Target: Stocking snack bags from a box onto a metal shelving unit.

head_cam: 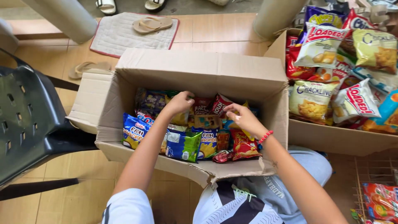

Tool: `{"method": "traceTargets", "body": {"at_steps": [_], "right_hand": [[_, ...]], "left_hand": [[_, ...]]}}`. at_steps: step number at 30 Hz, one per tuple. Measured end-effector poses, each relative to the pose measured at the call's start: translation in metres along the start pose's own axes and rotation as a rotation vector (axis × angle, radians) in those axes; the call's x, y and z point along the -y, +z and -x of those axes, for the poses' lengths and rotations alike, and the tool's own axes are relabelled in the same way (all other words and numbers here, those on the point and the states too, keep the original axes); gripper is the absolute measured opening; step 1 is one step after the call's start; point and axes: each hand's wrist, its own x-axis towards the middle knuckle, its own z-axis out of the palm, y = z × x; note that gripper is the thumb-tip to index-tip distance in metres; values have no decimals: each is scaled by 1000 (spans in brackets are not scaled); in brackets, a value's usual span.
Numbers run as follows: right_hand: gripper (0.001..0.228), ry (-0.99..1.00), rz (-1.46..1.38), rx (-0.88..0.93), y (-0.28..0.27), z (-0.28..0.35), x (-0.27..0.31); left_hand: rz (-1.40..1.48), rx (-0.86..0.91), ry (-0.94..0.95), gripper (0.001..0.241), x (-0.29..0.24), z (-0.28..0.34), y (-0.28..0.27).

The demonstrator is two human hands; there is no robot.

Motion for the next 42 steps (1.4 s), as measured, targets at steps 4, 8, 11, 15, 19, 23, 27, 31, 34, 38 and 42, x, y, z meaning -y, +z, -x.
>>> {"method": "traceTargets", "body": {"at_steps": [4, 8, 11, 15, 19, 23, 27, 31, 34, 38, 42], "right_hand": [[28, -1, 23, 87, 18, -12, 4], [32, 40, 40, 109, 20, -9, 30], [45, 121, 3, 94, 24, -7, 27], [67, 153, -22, 99, 24, -3, 29], [88, -8, -169, 72, 27, -1, 36], [74, -21, -481, 38, 26, 10, 47], [59, 17, -508, 29, 15, 20, 53], [58, 103, -461, 31, 9, 26, 56], [60, 137, -438, 34, 7, 25, 57], [63, 146, -467, 39, 12, 29, 60], [61, 130, -484, 59, 6, 31, 55]], "left_hand": [[-349, -383, -235, 74, 110, -39, 12], [-289, -465, -459, 133, 93, -12, 4], [-203, -503, -354, 99, 71, 0, 0], [-179, -481, -139, 42, 34, -3, -15], [408, -155, -62, 33, -59, 25, -37], [872, 168, 61, 29, -96, 44, -42], [781, 103, -78, 34, -7, 5, -29], [-639, 440, -267, 33, 89, -5, -4], [-955, 406, -321, 40, 101, 13, 7], [-781, 281, -303, 46, 52, 42, -13], [-675, 295, -189, 32, 21, 43, -44]]}}
